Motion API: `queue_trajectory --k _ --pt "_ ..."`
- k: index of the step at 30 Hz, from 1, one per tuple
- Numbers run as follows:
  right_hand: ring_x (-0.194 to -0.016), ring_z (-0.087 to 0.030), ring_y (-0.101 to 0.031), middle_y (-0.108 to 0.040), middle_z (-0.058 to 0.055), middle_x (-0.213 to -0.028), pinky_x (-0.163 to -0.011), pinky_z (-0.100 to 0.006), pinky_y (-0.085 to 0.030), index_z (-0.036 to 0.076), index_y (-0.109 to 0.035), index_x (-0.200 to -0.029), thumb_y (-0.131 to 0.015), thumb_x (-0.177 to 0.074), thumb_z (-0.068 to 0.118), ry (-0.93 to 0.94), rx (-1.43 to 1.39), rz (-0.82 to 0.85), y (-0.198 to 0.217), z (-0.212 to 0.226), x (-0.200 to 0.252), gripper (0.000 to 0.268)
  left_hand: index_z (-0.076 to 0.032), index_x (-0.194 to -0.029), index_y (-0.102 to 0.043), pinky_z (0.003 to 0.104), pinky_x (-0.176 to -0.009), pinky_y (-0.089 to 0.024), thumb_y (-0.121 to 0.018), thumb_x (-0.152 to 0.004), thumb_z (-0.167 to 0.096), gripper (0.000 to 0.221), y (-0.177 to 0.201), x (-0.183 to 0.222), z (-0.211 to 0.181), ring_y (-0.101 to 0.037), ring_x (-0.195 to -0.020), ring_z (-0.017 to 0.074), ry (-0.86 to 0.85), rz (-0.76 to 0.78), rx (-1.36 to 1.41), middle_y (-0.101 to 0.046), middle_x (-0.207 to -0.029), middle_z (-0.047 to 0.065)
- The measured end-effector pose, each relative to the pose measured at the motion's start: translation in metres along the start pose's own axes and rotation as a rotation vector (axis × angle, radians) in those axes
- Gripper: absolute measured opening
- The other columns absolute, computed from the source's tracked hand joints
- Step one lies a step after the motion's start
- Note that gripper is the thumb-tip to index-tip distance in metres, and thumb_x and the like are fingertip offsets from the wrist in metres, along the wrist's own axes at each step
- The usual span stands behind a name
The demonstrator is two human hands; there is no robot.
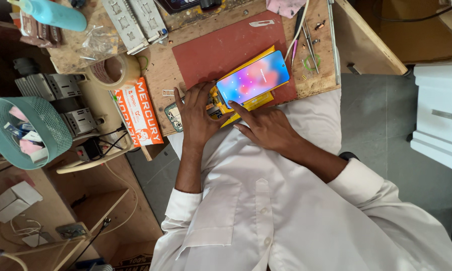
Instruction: The person works on a disassembled smartphone on a cluttered workbench, manipulating internal components and the screen assembly. They then power on the device and interact with the touchscreen interface to test functionality.
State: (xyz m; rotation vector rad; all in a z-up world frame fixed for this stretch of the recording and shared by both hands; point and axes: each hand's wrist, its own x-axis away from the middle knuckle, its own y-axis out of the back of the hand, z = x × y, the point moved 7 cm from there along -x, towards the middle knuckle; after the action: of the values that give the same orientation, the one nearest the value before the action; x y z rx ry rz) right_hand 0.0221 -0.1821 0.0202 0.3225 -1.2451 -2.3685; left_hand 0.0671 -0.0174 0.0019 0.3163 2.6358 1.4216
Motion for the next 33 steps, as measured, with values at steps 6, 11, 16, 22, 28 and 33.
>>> queue_trajectory --k 6,11,16,22,28,33 --pt "-0.066 -0.025 -0.070 -0.075 -0.008 -0.088 -0.061 -0.039 -0.055 0.008 -0.062 -0.137 -0.072 -0.094 0.015 -0.119 -0.118 -0.232 0.026 -0.036 0.021 0.045 -0.013 -0.135 -0.060 0.065 -0.123 -0.014 -0.095 -0.060 -0.054 0.093 -0.002 -0.001 0.001 -0.055 -0.128 0.0271 -0.005 -0.008 -0.034 -0.062 -0.130 0.008" --pt "-0.069 -0.022 -0.066 -0.069 -0.012 -0.089 -0.064 -0.033 -0.050 0.001 -0.069 -0.101 -0.076 -0.100 0.004 -0.332 -0.189 -0.546 0.054 -0.110 0.036 0.007 -0.013 -0.136 -0.060 0.064 -0.123 -0.015 -0.097 -0.059 -0.052 0.093 -0.003 -0.001 0.003 -0.055 -0.126 0.0272 -0.012 -0.012 -0.042 -0.062 -0.131 0.008" --pt "-0.063 -0.017 -0.054 -0.059 -0.011 -0.082 -0.060 -0.028 -0.041 -0.003 -0.062 -0.093 -0.075 -0.109 0.002 -0.359 -0.271 -0.577 0.059 -0.143 0.031 0.021 -0.014 -0.134 -0.062 0.064 -0.123 -0.014 -0.099 -0.055 -0.050 0.094 -0.002 -0.002 0.002 -0.058 -0.123 0.0258 0.021 -0.017 -0.044 -0.064 -0.127 0.006" --pt "-0.076 -0.011 -0.061 -0.067 -0.009 -0.100 -0.067 -0.026 -0.046 -0.002 -0.068 -0.120 -0.061 -0.105 -0.005 -0.348 -0.460 -0.616 0.055 -0.133 0.022 0.016 -0.014 -0.134 -0.063 0.063 -0.123 -0.015 -0.100 -0.055 -0.049 0.094 0.000 -0.002 -0.001 -0.058 -0.123 0.0256 0.012 -0.028 -0.024 -0.064 -0.126 0.006" --pt "-0.092 -0.017 -0.066 -0.067 -0.011 -0.105 -0.080 -0.030 -0.052 -0.003 -0.066 -0.134 -0.054 -0.111 -0.004 -0.237 -0.437 -0.584 0.042 -0.132 0.016 0.025 -0.015 -0.134 -0.063 0.063 -0.125 -0.012 -0.100 -0.052 -0.045 0.095 0.001 -0.004 0.002 -0.059 -0.122 0.0246 0.023 -0.009 -0.004 -0.065 -0.127 0.005" --pt "-0.091 -0.017 -0.067 -0.067 -0.013 -0.105 -0.078 -0.029 -0.052 -0.003 -0.069 -0.128 -0.053 -0.112 -0.001 -0.271 -0.481 -0.556 0.035 -0.142 0.018 0.023 -0.015 -0.134 -0.062 0.062 -0.126 -0.010 -0.101 -0.052 -0.042 0.095 0.000 -0.002 0.002 -0.059 -0.124 0.0243 0.045 -0.004 0.018 -0.065 -0.128 0.005"
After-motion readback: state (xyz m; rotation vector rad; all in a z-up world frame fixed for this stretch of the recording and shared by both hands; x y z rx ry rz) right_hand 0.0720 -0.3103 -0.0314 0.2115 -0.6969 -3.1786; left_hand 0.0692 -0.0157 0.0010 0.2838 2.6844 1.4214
